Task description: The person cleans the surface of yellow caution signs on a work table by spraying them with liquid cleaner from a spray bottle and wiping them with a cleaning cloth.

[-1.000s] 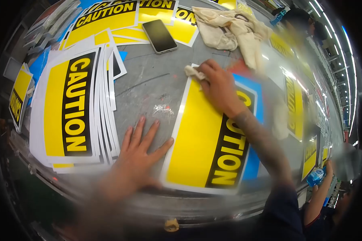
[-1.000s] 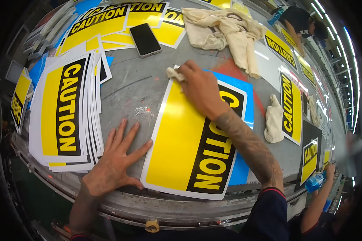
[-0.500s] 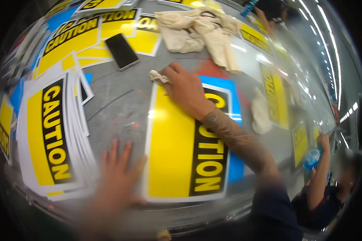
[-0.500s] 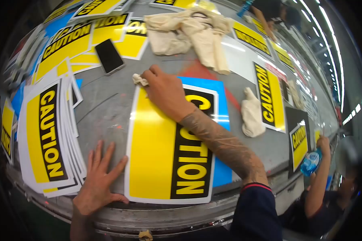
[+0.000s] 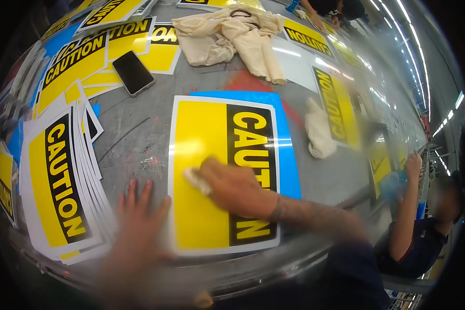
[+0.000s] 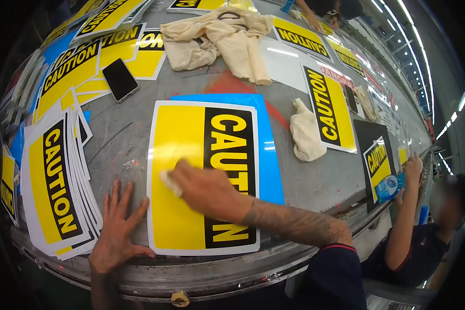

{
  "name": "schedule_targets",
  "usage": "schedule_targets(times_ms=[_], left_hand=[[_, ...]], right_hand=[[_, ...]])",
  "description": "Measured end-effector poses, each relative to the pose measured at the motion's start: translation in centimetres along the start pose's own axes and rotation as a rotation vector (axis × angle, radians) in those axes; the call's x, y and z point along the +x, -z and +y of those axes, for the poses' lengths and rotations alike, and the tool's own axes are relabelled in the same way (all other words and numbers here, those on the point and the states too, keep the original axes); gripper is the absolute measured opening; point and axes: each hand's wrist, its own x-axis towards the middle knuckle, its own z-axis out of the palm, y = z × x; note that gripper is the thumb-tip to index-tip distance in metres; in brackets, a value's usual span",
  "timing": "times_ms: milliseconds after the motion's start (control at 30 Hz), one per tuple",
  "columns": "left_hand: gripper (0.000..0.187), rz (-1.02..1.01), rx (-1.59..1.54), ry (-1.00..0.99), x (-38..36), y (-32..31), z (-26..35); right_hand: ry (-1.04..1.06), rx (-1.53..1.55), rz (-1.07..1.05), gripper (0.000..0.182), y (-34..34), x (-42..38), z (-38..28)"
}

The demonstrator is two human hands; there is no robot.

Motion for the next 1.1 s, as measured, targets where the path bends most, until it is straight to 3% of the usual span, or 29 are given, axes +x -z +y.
schedule_targets(times_ms=[67,100,133,200,267,300,367,400,467,533,600,633,767,800,867,933,1033,1100], left_hand=[[0.137,0.004,0.004,0.001,0.0,0.1,0.2],[0.137,0.009,-0.001,0.004,0.1,0.3,0.2],[0.137,0.011,-0.008,0.009,0.0,0.2,0.4],[0.137,0.005,-0.010,0.000,-0.4,-0.1,0.3],[0.138,0.016,-0.006,0.008,-0.1,0.2,0.1],[0.138,0.003,-0.004,0.015,-0.1,0.1,0.0],[0.140,-0.005,-0.001,0.010,-0.1,-0.3,-0.3],[0.140,0.005,0.001,-0.003,0.0,-0.4,-0.4],[0.140,0.036,0.004,-0.015,-0.2,-0.6,-0.4],[0.141,0.011,0.013,0.002,-0.1,-0.2,-0.2],[0.142,0.018,0.000,-0.010,-0.1,-0.5,-0.5],[0.141,0.000,0.002,0.016,0.0,-0.4,-0.3],[0.140,0.039,0.005,-0.002,-0.1,-0.4,-0.1],[0.140,0.044,0.003,-0.010,-0.3,-0.1,-0.2],[0.140,0.079,-0.020,-0.021,-0.3,-0.4,-0.1],[0.141,0.094,0.002,-0.033,-0.2,-0.7,-0.6],[0.143,0.075,0.016,-0.023,-0.2,-0.6,-0.3],[0.142,0.084,0.022,-0.047,-0.2,-0.9,-0.6]], right_hand=[[-0.123,-0.093,-0.174,0.023,0.2,-0.3,1.8],[-0.207,-0.176,-0.154,0.027,1.6,1.3,5.1],[-0.565,-0.024,-0.109,0.029,1.5,2.0,9.9],[-0.828,0.066,0.012,0.022,4.5,4.2,7.4],[-0.568,-0.183,0.044,0.015,0.9,1.1,9.4],[-0.303,-0.209,0.030,0.019,-0.2,0.0,6.0],[-0.255,-0.191,0.097,0.027,2.6,0.5,4.7],[-0.571,-0.159,-0.119,0.029,1.2,-0.3,6.7],[-0.581,-0.181,0.165,0.036,2.8,-0.4,13.8],[-0.540,-0.348,0.218,0.039,2.8,-0.9,13.2],[-0.607,-0.130,0.057,0.032,3.1,-2.8,7.4],[-0.443,-0.107,0.048,0.026,3.6,-2.7,6.1],[-0.545,-0.274,0.210,0.028,3.6,-1.5,12.7],[-0.462,-0.341,0.215,0.025,3.5,-1.8,11.2],[-0.709,-0.061,-0.157,0.028,3.5,-4.7,4.2],[-0.437,0.091,-0.271,0.029,3.6,-9.6,-2.9],[-0.285,0.034,-0.255,0.024,5.7,-10.5,-3.3],[-0.472,0.001,-0.261,0.023,6.1,-11.1,-1.3]])
